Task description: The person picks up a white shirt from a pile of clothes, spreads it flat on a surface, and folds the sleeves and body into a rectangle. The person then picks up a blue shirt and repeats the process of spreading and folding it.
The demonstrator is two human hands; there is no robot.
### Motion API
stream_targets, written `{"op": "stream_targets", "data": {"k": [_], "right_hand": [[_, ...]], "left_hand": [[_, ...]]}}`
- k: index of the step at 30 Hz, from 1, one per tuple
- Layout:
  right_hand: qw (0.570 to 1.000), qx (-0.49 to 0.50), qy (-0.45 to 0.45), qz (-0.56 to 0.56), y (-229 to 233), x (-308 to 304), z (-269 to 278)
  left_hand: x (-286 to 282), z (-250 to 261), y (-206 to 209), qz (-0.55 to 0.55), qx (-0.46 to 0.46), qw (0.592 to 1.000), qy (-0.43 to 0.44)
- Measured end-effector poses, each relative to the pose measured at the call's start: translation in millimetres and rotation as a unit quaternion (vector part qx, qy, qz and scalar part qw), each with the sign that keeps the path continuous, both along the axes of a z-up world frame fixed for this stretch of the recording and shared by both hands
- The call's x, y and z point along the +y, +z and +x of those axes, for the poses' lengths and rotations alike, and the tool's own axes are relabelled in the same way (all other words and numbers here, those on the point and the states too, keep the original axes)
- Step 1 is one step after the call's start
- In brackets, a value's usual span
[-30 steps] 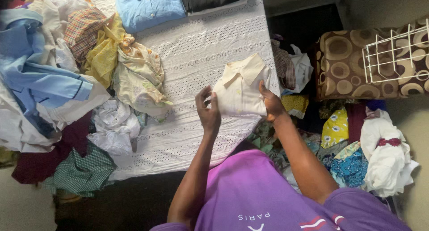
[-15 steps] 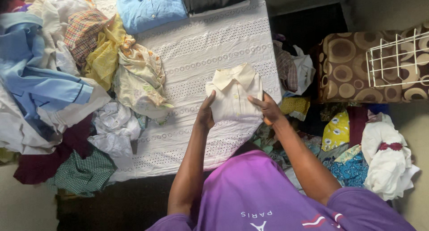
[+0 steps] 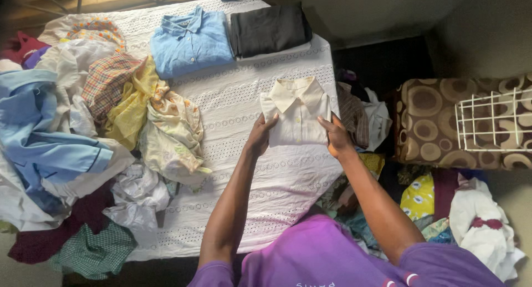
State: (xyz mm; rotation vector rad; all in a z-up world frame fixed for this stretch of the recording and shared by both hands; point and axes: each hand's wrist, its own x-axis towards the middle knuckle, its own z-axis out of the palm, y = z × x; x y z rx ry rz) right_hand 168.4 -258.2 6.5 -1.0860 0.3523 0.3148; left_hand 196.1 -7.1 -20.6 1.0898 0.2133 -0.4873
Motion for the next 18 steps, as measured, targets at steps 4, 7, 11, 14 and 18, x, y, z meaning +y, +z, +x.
{"op": "stream_targets", "data": {"k": [4,7,11,14,18], "right_hand": [[0.999,-0.004,0.0,0.038,-7.9,-5.0,46.4],[0.999,-0.017,-0.005,0.047,-18.3,0.7,75.4],[0.998,-0.042,-0.005,0.045,-24.5,3.9,113.2],[0.998,-0.061,0.003,0.029,-23.6,7.6,150.5],[0.996,-0.08,0.024,-0.007,-15.5,15.7,209.7]], "left_hand": [[-7.6,41.1,-4.2,-0.007,-0.017,0.999,0.028],[-0.4,71.1,-8.8,0.025,-0.027,0.999,0.027],[7.3,111.7,-10.0,0.021,-0.064,0.998,0.019],[12.7,146.5,-9.4,0.029,-0.06,0.998,0.022],[20.3,201.0,-17.3,0.01,-0.078,0.996,0.037]]}}
